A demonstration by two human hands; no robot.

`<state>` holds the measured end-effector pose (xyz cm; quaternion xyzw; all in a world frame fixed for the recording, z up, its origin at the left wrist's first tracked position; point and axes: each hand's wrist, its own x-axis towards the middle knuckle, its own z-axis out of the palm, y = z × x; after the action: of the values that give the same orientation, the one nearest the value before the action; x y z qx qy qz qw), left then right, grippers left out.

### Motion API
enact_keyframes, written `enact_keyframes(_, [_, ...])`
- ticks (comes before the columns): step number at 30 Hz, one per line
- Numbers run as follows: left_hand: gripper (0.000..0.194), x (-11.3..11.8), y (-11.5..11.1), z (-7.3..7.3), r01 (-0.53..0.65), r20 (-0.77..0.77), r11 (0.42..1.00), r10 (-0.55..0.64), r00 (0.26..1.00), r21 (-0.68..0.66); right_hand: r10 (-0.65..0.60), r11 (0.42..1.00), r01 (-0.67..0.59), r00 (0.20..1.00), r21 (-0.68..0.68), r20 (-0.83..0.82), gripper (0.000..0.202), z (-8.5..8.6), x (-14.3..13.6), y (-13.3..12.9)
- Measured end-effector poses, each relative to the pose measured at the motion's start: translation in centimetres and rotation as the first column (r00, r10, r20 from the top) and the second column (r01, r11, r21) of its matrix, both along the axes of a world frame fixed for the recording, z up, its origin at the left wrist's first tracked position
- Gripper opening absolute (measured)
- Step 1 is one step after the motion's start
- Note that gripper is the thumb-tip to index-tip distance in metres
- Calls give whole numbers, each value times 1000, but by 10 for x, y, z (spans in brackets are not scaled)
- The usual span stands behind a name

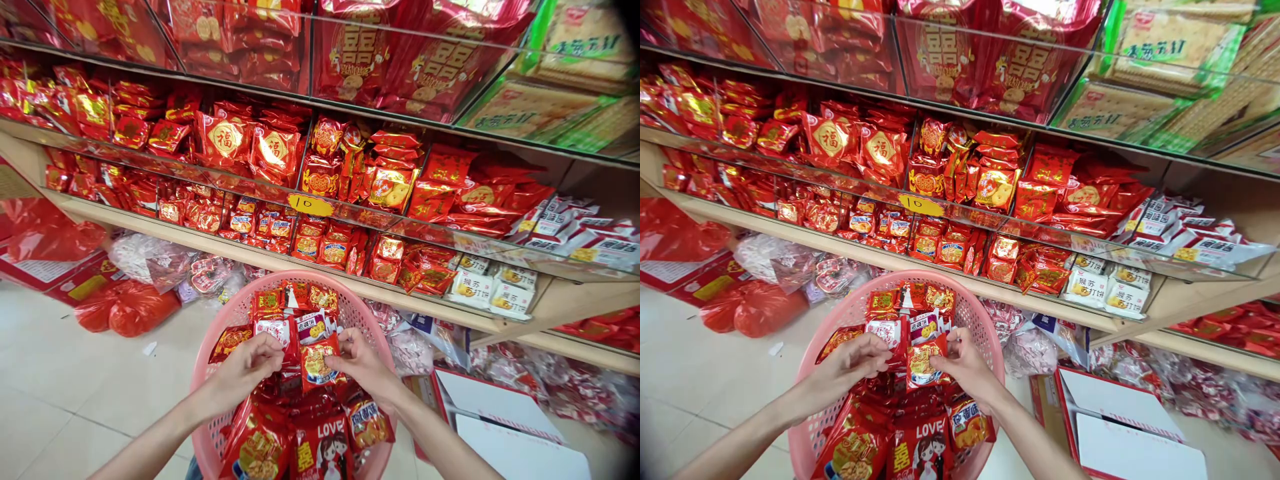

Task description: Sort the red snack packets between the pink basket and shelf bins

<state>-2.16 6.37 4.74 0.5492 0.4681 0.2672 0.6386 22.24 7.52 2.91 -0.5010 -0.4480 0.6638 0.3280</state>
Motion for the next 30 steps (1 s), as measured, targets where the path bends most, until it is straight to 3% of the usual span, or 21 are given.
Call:
enact_keyframes(3, [35,-6,0,10,156,4,982,-157,988,-107,12,1000,-12,1000,-29,10,44,2,-2,-1])
enact_keyframes(7, [37,-7,5,17,353,123,905,-332,935,-238,99,994,-99,995,-41,-14,43,7,-10,-4])
enact_keyframes(13, [40,-3,20,7,459,16,840,-475,880,-290,219,972,-230,955,35,198,43,-7,-12,-3])
enact_keyframes(17, [39,-5,23,3,449,39,857,-455,890,-253,202,968,-233,941,88,271,38,-6,-14,-3])
enact_keyframes(20, [38,-11,23,10,414,1,894,-420,907,-174,193,972,-215,960,94,203,34,2,-18,-3])
enact_keyframes(25, [39,-28,10,26,476,-187,879,-470,863,-13,186,982,-186,982,41,19,40,8,-23,-2])
enact_keyframes(30, [43,-42,-17,25,513,-385,858,-470,794,9,209,975,-216,970,42,126,51,6,-20,-2])
